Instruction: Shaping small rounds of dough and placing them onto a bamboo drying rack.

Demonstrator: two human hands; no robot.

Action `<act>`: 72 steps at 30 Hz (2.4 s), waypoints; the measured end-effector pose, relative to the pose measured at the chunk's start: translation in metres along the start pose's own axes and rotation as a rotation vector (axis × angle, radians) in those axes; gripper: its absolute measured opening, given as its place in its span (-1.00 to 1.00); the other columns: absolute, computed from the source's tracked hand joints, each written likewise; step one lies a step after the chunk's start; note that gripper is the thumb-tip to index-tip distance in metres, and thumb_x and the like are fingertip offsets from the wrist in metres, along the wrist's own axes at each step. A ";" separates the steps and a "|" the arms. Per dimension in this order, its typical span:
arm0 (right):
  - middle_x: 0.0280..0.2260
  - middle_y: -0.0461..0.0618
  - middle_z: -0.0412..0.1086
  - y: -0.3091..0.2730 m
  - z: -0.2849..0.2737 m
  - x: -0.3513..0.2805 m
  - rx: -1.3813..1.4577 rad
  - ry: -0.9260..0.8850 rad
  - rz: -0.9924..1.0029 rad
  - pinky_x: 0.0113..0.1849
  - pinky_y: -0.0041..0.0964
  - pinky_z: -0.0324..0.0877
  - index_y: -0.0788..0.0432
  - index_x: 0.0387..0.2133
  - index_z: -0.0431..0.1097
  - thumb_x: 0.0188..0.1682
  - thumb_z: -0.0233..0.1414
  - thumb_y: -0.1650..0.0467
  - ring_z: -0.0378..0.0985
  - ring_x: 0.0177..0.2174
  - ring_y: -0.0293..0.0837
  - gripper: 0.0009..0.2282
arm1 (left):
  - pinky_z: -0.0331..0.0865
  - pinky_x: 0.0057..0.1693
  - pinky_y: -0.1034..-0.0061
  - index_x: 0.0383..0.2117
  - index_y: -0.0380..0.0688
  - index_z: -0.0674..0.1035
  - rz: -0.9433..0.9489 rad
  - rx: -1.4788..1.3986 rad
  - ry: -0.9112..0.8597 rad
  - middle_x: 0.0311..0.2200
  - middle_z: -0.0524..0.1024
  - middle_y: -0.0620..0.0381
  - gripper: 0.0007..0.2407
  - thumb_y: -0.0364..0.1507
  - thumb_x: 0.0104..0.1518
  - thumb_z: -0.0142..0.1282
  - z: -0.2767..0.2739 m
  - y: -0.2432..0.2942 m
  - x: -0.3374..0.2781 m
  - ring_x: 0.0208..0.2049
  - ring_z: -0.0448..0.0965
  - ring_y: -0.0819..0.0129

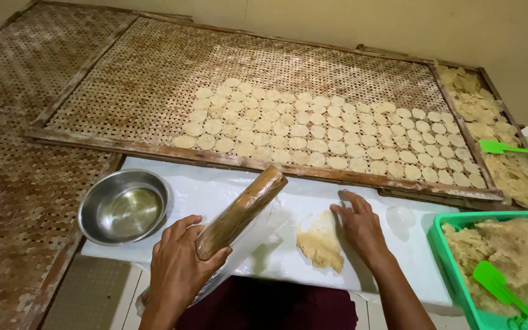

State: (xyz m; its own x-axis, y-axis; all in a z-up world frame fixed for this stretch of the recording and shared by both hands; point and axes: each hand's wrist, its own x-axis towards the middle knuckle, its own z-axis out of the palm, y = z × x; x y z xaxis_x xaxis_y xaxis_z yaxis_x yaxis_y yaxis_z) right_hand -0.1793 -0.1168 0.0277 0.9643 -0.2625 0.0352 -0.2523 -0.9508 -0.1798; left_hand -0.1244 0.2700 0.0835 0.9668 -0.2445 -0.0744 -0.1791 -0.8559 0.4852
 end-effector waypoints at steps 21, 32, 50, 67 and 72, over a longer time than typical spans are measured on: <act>0.41 -0.08 -0.16 -0.004 0.023 -0.117 0.036 -0.132 0.049 0.25 0.37 -0.08 -0.25 0.17 0.32 -0.15 -0.08 0.58 -0.26 0.40 0.18 -0.41 | 0.21 0.26 0.08 -0.18 -0.11 0.66 0.047 -0.055 -0.078 0.18 0.38 0.25 -0.49 -0.03 -0.15 0.45 0.003 0.015 0.002 0.18 0.36 0.31; 0.32 -0.01 0.13 -0.014 -0.015 -0.108 0.186 0.036 -0.070 0.21 0.00 0.18 -0.07 -0.05 0.51 -0.25 0.04 0.61 0.14 0.29 0.13 -0.52 | 0.26 0.13 0.18 -0.25 -0.06 0.65 0.210 -0.042 -0.044 0.17 0.40 0.19 -0.54 -0.05 -0.18 0.49 0.006 0.044 0.017 0.13 0.38 0.27; 0.10 -0.17 0.46 -0.002 -0.039 -0.092 0.258 -0.288 0.279 -0.01 -0.17 0.46 -0.17 0.23 0.22 -0.29 0.20 0.26 0.55 0.02 -0.07 -0.31 | 0.40 -0.22 0.34 -0.44 -0.15 0.65 0.897 0.505 -0.372 -0.25 0.49 -0.02 -0.36 0.16 0.30 -0.34 0.113 0.158 0.110 -0.39 0.45 0.30; 0.47 -0.01 -0.52 0.052 0.021 -0.035 -0.138 0.058 0.006 0.22 0.43 -0.54 -0.30 0.38 -0.10 0.11 -0.53 -0.02 -0.62 0.38 0.18 -0.45 | -0.66 0.32 -0.49 0.41 0.19 0.02 0.891 0.202 0.183 0.47 -0.43 -0.04 -0.40 -0.12 0.25 -0.08 0.185 0.137 0.150 0.46 -0.55 -0.05; 0.46 -0.01 -0.40 0.055 0.011 -0.014 -0.123 -0.030 0.111 0.26 0.45 -0.38 -0.45 0.40 -0.15 0.17 -0.44 0.04 -0.54 0.40 0.25 -0.52 | -0.37 0.35 -0.44 0.39 0.29 0.18 0.769 0.332 0.044 0.48 -0.15 -0.08 -0.48 -0.11 0.26 -0.11 0.167 0.156 0.155 0.49 -0.28 -0.09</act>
State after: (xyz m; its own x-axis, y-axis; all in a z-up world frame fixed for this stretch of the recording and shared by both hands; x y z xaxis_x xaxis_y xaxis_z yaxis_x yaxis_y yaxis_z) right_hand -0.2059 -0.1636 0.0070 0.9314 -0.3640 -0.0077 -0.3638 -0.9296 -0.0591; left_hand -0.0331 0.0223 0.0028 0.5584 -0.8026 0.2099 -0.8290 -0.5494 0.1047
